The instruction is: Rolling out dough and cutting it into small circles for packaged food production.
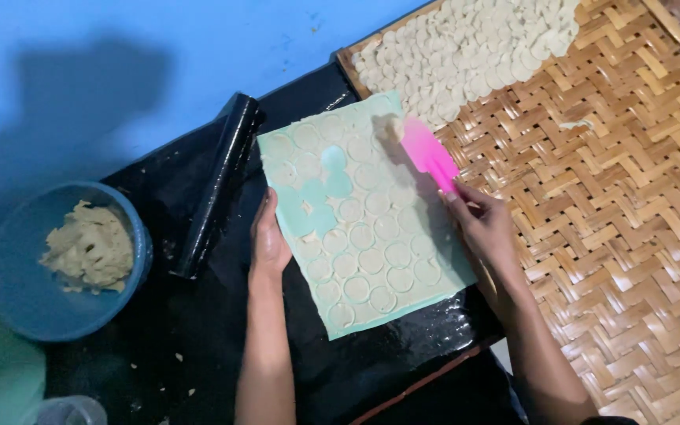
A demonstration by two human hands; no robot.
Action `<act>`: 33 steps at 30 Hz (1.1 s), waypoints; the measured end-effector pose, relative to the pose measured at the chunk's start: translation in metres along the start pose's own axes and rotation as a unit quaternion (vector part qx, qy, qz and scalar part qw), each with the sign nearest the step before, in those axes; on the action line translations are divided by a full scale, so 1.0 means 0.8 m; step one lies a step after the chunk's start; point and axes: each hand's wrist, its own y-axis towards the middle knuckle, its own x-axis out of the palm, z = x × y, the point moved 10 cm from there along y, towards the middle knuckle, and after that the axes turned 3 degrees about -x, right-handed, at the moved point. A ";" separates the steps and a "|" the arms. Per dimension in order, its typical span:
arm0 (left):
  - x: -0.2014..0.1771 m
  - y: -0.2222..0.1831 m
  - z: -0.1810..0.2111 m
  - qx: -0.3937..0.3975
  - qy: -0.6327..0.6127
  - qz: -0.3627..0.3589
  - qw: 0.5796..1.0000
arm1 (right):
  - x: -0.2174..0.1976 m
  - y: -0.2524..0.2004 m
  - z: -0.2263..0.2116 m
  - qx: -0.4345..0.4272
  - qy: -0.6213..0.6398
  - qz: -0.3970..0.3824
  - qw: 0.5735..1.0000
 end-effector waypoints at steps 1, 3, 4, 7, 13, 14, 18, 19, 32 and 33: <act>0.002 0.000 -0.002 -0.004 -0.003 -0.005 1.000 | -0.011 0.004 0.005 0.002 -0.003 0.006 1.000; -0.002 0.001 0.000 -0.001 0.014 0.009 1.000 | -0.051 0.009 -0.012 -0.088 -0.105 0.108 0.985; 0.003 -0.001 0.001 -0.003 0.014 0.006 1.000 | -0.059 0.013 -0.013 -0.086 -0.105 0.111 0.985; 0.013 -0.005 0.006 -0.004 0.023 0.012 1.000 | -0.089 0.024 -0.018 -0.089 -0.167 0.163 0.968; -0.003 -0.003 0.001 -0.005 0.017 0.025 1.000 | -0.102 0.055 0.006 -0.079 -0.189 0.171 0.964; -0.008 -0.001 -0.003 -0.011 0.009 0.029 0.999 | -0.103 0.056 0.004 -0.085 -0.199 0.172 0.961; 0.001 -0.005 0.001 -0.006 0.015 0.026 1.000 | -0.102 0.042 -0.031 -0.121 -0.257 0.192 0.939; 0.005 -0.004 0.003 -0.005 0.016 0.024 1.000 | -0.102 0.041 -0.038 -0.122 -0.255 0.194 0.939; 0.032 0.001 -0.017 -0.043 -0.046 0.014 0.998 | -0.105 -0.014 -0.071 -0.156 -0.232 0.198 0.939; 0.035 0.000 -0.022 -0.054 -0.052 0.017 0.997 | -0.095 -0.022 -0.074 -0.133 -0.222 0.173 0.950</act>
